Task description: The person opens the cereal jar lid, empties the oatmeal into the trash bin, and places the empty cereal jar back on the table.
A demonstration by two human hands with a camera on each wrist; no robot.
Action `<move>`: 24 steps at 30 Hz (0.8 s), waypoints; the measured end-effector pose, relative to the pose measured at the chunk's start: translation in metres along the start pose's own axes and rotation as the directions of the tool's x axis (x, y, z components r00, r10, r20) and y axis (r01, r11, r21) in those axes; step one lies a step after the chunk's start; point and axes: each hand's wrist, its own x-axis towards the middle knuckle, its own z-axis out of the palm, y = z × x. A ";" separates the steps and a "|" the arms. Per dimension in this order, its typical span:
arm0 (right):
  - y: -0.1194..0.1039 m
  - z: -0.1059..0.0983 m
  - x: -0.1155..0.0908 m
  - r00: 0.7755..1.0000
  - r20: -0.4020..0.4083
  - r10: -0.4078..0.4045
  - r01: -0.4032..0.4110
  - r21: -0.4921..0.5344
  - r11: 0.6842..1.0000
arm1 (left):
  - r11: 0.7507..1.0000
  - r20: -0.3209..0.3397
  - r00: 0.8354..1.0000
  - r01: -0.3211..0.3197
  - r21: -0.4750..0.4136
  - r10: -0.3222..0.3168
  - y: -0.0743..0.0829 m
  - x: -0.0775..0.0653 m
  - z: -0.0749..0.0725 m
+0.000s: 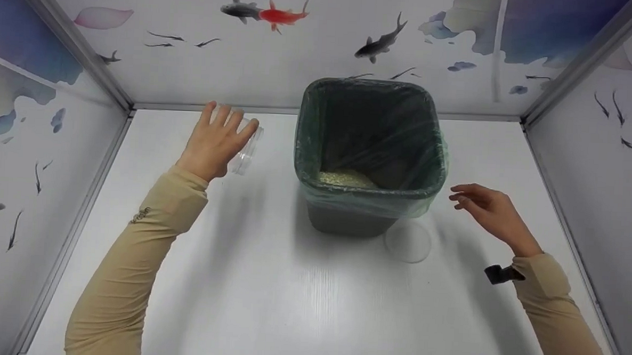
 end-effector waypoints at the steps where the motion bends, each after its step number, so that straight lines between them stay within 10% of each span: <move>1: 0.000 0.001 -0.001 1.000 -0.004 -0.004 0.004 -0.009 1.000 | 1.000 -0.002 1.000 -0.003 -0.003 0.003 0.002 -0.003 0.004; 16: 0.021 0.010 -0.012 1.000 -0.008 0.023 -0.023 0.042 0.999 | 0.954 0.011 0.999 -0.035 -0.297 0.040 0.029 -0.044 0.051; 24: 0.021 0.012 -0.013 0.999 -0.017 0.039 -0.038 0.050 0.998 | 0.853 0.030 0.997 -0.048 -0.519 0.074 0.048 -0.057 0.074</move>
